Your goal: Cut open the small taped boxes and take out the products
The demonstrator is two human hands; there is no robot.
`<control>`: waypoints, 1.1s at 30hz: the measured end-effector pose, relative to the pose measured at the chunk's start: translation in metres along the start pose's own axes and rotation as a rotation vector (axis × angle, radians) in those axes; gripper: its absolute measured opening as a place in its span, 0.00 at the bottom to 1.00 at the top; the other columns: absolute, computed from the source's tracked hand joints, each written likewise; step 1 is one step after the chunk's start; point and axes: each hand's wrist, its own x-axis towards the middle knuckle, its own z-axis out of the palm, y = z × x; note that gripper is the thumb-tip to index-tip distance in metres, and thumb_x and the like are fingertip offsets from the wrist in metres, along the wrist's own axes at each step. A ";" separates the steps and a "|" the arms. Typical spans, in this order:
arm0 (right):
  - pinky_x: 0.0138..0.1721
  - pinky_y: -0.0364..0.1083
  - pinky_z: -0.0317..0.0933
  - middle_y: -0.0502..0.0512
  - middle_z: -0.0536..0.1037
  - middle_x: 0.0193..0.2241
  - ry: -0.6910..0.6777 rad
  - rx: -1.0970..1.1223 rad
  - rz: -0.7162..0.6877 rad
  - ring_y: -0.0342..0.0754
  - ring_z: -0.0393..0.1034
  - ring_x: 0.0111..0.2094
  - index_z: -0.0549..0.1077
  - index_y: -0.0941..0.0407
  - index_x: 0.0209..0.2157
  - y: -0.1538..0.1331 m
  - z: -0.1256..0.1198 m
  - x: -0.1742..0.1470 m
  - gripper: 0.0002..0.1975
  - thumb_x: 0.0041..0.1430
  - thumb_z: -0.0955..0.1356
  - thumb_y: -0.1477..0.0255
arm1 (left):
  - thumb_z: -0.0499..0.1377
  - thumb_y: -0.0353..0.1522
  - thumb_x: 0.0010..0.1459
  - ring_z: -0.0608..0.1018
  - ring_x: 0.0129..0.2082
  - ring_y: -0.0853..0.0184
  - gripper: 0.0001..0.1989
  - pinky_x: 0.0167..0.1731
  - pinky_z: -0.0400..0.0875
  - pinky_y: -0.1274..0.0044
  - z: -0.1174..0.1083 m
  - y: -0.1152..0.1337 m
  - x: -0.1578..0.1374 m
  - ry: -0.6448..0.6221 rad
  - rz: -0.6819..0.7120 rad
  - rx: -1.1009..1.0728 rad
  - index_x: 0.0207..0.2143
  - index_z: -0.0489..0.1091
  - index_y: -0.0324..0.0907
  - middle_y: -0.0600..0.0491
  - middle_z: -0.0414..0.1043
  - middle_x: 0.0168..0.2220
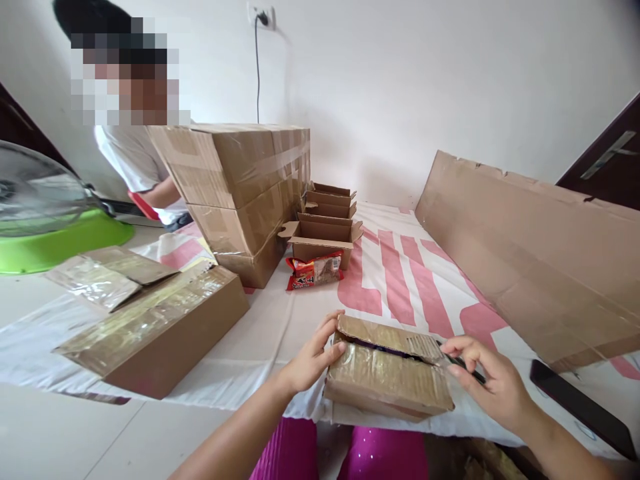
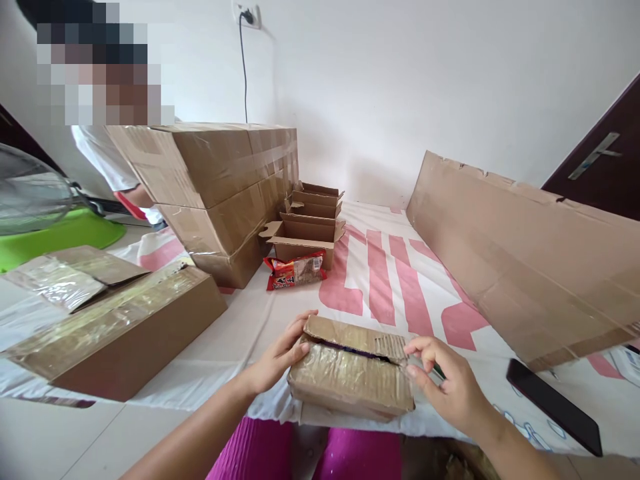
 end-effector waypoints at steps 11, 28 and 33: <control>0.37 0.43 0.68 0.53 0.76 0.32 -0.180 -0.061 -0.082 0.45 0.73 0.33 0.65 0.52 0.53 -0.067 0.026 0.036 0.15 0.68 0.58 0.72 | 0.56 0.47 0.60 0.51 0.68 0.49 0.18 0.63 0.50 0.62 0.007 0.025 -0.012 0.073 -0.029 0.003 0.31 0.73 0.41 0.43 0.50 0.67; 0.33 0.48 0.64 0.52 0.73 0.30 -0.114 -0.357 -0.161 0.49 0.71 0.31 0.70 0.52 0.37 -0.080 0.073 0.043 0.04 0.60 0.66 0.75 | 0.52 0.46 0.64 0.55 0.66 0.53 0.19 0.60 0.55 0.66 0.026 0.021 -0.015 0.194 -0.022 -0.137 0.29 0.68 0.41 0.44 0.56 0.63; 0.35 0.48 0.63 0.52 0.74 0.31 -0.075 -0.352 -0.186 0.48 0.71 0.32 0.71 0.52 0.37 -0.079 0.076 0.040 0.05 0.64 0.64 0.74 | 0.50 0.47 0.64 0.57 0.65 0.54 0.21 0.59 0.56 0.67 0.031 0.017 -0.015 0.233 -0.017 -0.170 0.29 0.67 0.41 0.44 0.54 0.64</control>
